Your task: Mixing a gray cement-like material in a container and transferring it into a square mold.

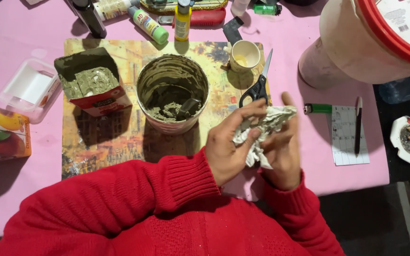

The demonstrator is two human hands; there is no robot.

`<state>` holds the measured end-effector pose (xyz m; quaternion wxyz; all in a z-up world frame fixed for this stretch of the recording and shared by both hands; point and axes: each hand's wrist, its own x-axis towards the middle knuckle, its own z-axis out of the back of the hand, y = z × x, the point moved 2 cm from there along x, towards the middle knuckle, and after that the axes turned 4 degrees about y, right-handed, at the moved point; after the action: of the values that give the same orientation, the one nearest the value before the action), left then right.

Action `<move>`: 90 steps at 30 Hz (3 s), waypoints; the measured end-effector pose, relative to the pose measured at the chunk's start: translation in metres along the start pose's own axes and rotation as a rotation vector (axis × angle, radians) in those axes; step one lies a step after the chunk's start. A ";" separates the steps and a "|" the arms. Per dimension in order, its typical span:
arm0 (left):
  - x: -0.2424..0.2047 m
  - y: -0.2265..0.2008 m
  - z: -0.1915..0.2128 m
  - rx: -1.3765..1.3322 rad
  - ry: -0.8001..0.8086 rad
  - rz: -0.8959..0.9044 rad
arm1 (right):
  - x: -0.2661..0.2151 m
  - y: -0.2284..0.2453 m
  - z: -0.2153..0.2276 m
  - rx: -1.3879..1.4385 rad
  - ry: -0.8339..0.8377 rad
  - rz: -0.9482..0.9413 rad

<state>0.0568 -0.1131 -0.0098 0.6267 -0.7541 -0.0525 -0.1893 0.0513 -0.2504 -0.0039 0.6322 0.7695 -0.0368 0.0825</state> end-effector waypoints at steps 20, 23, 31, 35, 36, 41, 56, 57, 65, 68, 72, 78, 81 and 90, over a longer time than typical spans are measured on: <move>-0.051 -0.058 0.074 0.582 0.483 -0.317 | 0.018 -0.026 0.094 -0.041 0.134 0.137; -0.065 -0.054 0.100 0.570 0.459 -0.342 | 0.033 -0.010 0.066 -0.168 0.200 -0.033; -0.054 -0.014 0.150 0.804 -0.213 -0.238 | 0.061 0.073 -0.042 -0.837 0.605 0.275; -0.026 0.006 0.140 0.971 -0.162 -0.132 | 0.080 0.072 -0.082 -0.939 0.662 0.246; -0.022 0.016 0.141 0.747 -0.113 -0.116 | 0.085 0.068 -0.091 -0.955 0.708 0.377; -0.008 0.027 0.145 0.541 -0.121 -0.070 | 0.109 0.046 -0.108 -0.983 0.851 0.502; -0.019 0.019 0.140 0.672 0.075 -0.458 | 0.063 0.083 -0.072 -1.127 0.995 0.736; -0.020 0.020 0.139 0.709 0.088 -0.464 | 0.057 0.077 -0.065 -1.097 0.912 0.651; -0.014 0.012 0.138 0.682 0.090 -0.447 | 0.028 0.080 -0.052 -0.951 0.601 0.280; -0.013 0.011 0.139 0.674 0.100 -0.428 | 0.026 0.081 -0.057 -0.830 0.519 0.403; -0.013 0.013 0.138 0.678 0.101 -0.469 | 0.035 0.067 -0.064 -0.862 0.713 0.412; -0.018 0.016 0.132 0.718 0.057 -0.500 | 0.040 0.073 -0.059 -1.028 0.512 0.430; -0.015 0.015 0.133 0.740 0.055 -0.487 | 0.036 0.070 -0.057 -0.924 0.661 0.408; -0.011 0.010 0.136 0.665 0.101 -0.489 | 0.043 0.074 -0.063 -1.007 0.613 0.482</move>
<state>0.0802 0.0178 -0.0426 0.7745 -0.4655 -0.2578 -0.3420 0.0762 -0.2018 0.0867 0.8621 0.2894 -0.0607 0.4115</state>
